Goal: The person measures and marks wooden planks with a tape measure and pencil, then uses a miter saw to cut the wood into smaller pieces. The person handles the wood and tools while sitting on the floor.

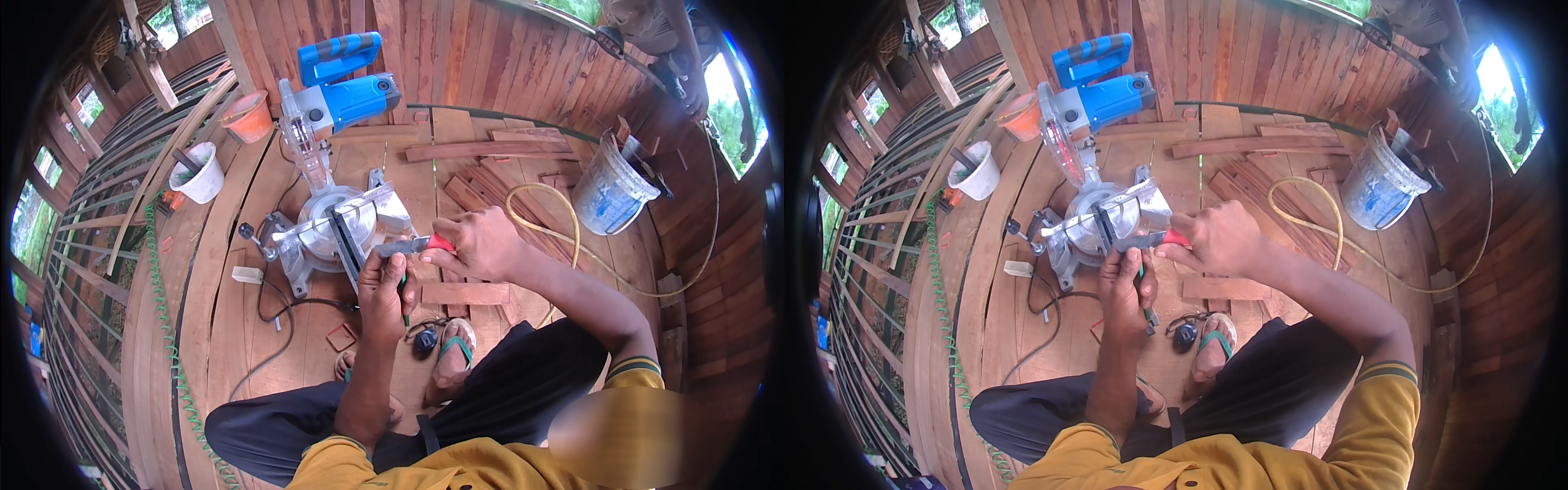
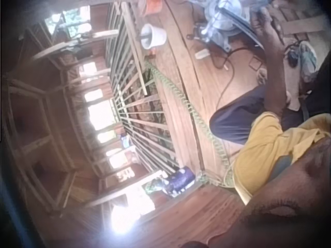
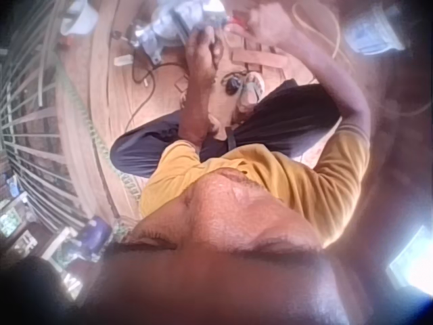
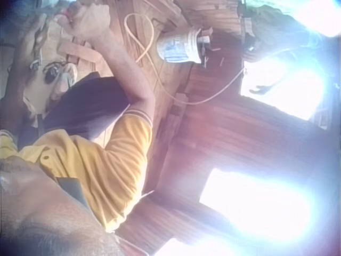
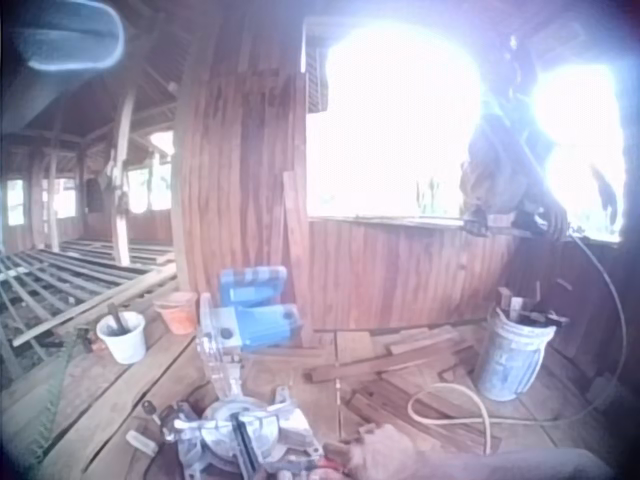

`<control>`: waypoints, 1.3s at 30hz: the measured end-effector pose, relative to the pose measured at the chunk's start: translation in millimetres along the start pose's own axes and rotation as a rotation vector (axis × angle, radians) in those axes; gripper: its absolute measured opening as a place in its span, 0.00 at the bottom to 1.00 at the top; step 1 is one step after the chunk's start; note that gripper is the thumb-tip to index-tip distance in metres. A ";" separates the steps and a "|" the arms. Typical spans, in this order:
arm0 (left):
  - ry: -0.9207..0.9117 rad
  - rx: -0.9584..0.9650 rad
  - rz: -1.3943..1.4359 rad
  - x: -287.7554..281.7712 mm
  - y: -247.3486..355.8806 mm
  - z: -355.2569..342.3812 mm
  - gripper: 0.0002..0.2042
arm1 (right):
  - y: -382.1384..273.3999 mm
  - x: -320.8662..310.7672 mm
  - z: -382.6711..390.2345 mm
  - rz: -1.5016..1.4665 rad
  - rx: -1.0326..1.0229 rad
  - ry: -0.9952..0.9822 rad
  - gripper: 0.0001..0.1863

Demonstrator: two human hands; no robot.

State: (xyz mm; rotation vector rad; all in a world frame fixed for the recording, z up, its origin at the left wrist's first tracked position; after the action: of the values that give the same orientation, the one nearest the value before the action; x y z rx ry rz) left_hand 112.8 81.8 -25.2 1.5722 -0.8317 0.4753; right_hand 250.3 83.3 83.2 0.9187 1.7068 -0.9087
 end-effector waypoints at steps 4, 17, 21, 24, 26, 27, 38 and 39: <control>0.028 0.029 -0.018 6.8 3.8 0.7 0.17 | 3.8 7.7 -1.3 0.028 -0.026 -0.048 0.30; 0.067 -0.070 0.115 -5.2 -7.8 1.9 0.14 | -0.9 6.7 -0.5 0.030 -0.037 -0.019 0.28; 0.059 -0.091 0.139 -3.8 -6.0 1.6 0.14 | 0.2 5.6 -1.2 0.027 -0.043 -0.007 0.28; 0.060 -0.088 0.129 -11.9 -7.8 -0.7 0.16 | 3.0 11.7 -1.7 -0.030 -0.003 0.023 0.28; 0.070 -0.064 0.116 -13.4 -6.2 -1.4 0.17 | 10.2 23.0 -1.4 -0.072 0.049 0.024 0.27; 0.076 -0.044 0.110 -11.9 -4.8 -1.4 0.18 | 18.8 21.6 -3.1 -0.155 0.095 0.028 0.27; 0.048 -0.025 0.111 -4.2 -1.7 0.1 0.20 | 5.0 8.1 -3.0 -0.033 -0.027 -0.017 0.28; 0.037 -0.030 0.134 -2.9 -1.7 0.0 0.20 | 7.1 7.0 -2.5 -0.033 -0.030 -0.009 0.28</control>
State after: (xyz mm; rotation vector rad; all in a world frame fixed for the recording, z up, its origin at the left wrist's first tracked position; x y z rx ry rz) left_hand 112.1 82.6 -28.4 1.4822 -0.9154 0.5839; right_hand 253.8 89.8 76.1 0.8677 1.7274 -0.9049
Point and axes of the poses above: each hand's wrist, its own z-axis away from the middle knuckle, its own x-axis out of the palm, y = z × x, the point moved 9 cm from there along -z, towards the middle knuckle, and after that the axes turned 6 degrees about x, right-handed, at the moved point
